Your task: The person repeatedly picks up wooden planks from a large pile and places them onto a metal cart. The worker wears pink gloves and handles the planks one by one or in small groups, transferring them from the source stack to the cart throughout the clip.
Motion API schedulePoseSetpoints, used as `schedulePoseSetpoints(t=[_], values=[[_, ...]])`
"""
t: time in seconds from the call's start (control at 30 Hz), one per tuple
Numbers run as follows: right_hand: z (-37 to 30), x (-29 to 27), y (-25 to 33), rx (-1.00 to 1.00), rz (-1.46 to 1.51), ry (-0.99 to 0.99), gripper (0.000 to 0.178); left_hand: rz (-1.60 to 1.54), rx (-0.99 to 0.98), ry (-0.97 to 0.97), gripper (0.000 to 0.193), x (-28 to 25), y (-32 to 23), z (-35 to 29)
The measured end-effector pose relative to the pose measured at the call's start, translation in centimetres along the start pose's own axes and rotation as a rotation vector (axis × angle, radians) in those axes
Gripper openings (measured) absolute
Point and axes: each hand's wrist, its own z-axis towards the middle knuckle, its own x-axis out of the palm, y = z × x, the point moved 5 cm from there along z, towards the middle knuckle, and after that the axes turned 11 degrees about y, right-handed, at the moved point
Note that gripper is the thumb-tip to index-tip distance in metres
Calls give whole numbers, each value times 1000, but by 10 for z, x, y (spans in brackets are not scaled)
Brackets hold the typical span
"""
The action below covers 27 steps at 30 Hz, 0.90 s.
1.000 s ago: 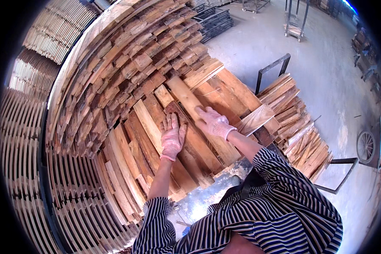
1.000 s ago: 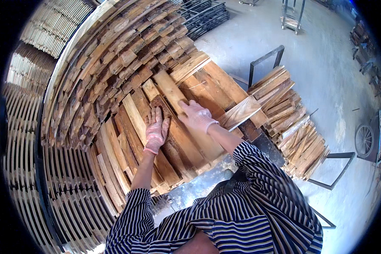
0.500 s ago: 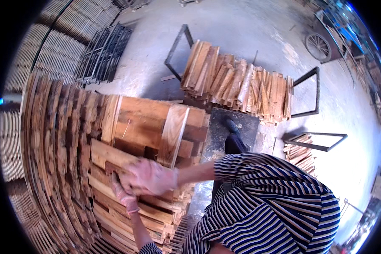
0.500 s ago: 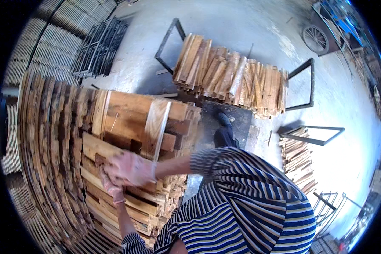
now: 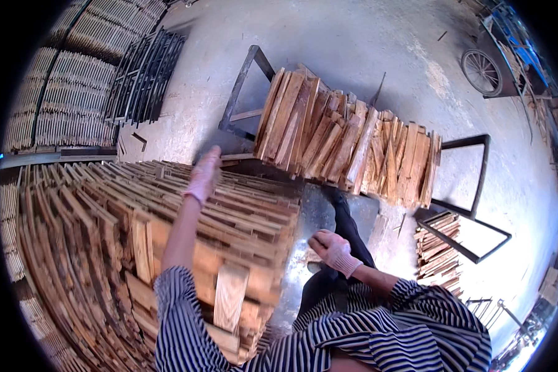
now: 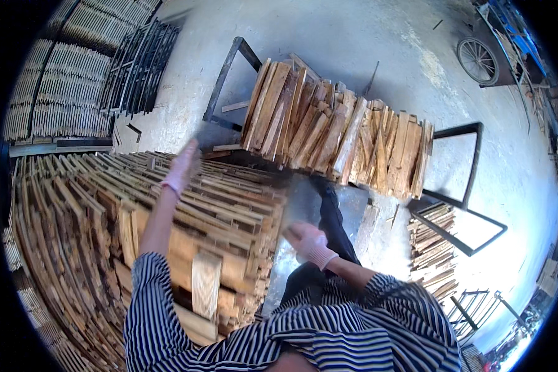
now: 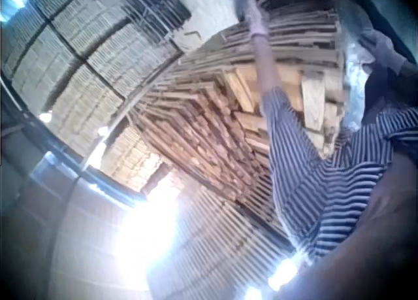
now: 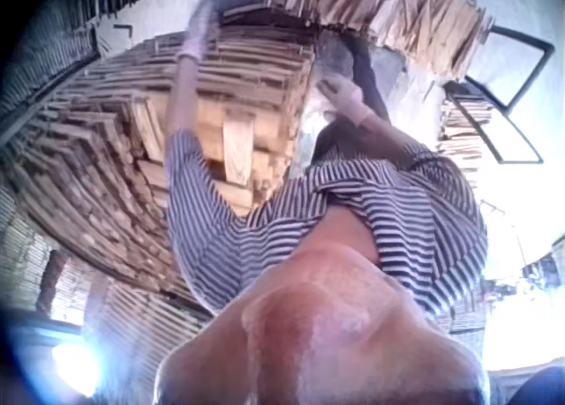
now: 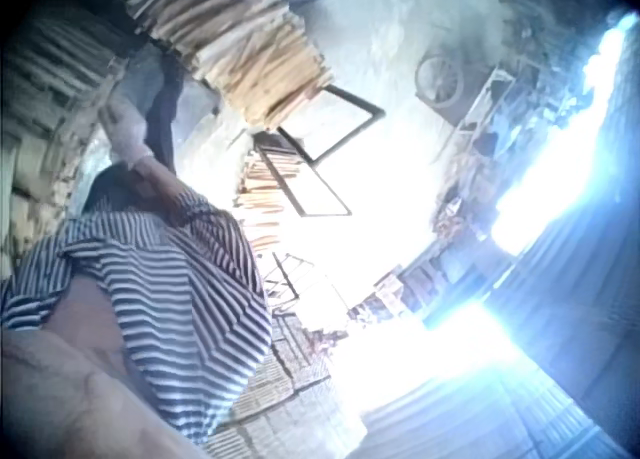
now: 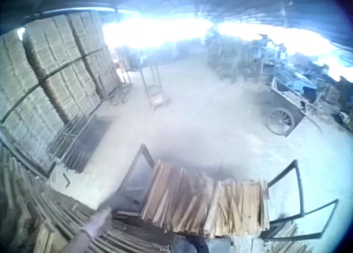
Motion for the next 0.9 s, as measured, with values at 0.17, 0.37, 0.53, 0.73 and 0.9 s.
schedulePoseSetpoints(t=[0.17,0.37,0.53,0.73,0.9], values=[[79,-74,-94,221,81,-65,33,-420,-450,-13,112,56,177,206],[208,-80,-202,361,113,73,44,-742,-624,-138,123,92,313,344],[394,-48,-226,321,121,270,78,-952,-295,-230,82,87,373,398],[572,-71,-263,434,708,-27,114,-873,-266,-189,54,180,315,409],[547,-79,-277,485,740,-112,103,-739,-374,-126,74,265,298,294]])
